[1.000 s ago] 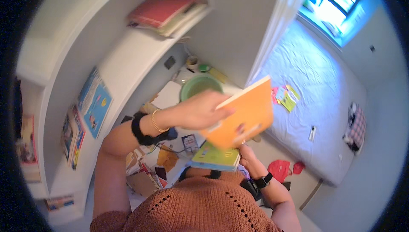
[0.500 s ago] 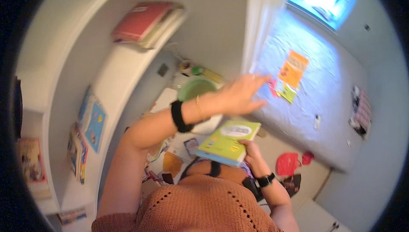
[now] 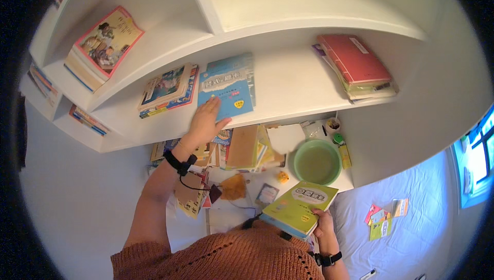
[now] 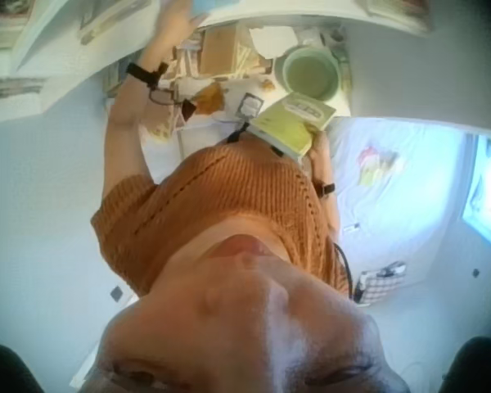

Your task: The person organizes a bookshelf by sorting through various books and notebooks on a desk and placing them onto different shelves.

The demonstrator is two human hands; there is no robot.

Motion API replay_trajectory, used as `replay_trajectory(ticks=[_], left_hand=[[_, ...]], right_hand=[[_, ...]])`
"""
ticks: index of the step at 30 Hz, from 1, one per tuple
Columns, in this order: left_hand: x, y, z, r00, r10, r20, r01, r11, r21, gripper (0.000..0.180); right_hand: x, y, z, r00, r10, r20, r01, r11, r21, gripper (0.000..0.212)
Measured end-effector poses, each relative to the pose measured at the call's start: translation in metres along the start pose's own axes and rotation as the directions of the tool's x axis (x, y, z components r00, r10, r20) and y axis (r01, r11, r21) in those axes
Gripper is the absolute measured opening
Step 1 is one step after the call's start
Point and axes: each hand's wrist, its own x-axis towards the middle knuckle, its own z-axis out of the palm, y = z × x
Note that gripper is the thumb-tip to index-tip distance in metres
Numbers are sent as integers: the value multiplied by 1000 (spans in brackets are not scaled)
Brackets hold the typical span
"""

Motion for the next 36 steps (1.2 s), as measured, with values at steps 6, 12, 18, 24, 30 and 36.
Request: replay_trajectory(ticks=[6,12,18,24,30,36], left_hand=[[-26,22,-38,999,8,37,2,965,-263,40],[-18,-33,-38,866,-353,353,416,118,-902,29],[-14,-57,-60,873,-400,278,84,-438,-895,24],[-6,-57,-67,861,-390,327,163,-397,-903,28],[-17,-11,-49,979,-165,-122,53,779,-624,32],[-51,25,-43,972,197,-127,-173,969,176,50]], right_hand=[[-7,-2,47,991,25,130,-4,988,-155,38],[-2,5,53,983,85,163,-50,977,-207,38],[0,2,37,990,29,136,-3,982,-189,43],[-1,4,31,994,-6,105,27,979,-203,34],[-2,1,26,993,68,97,-53,988,-147,41],[-19,4,17,996,18,92,-9,995,-97,42]])
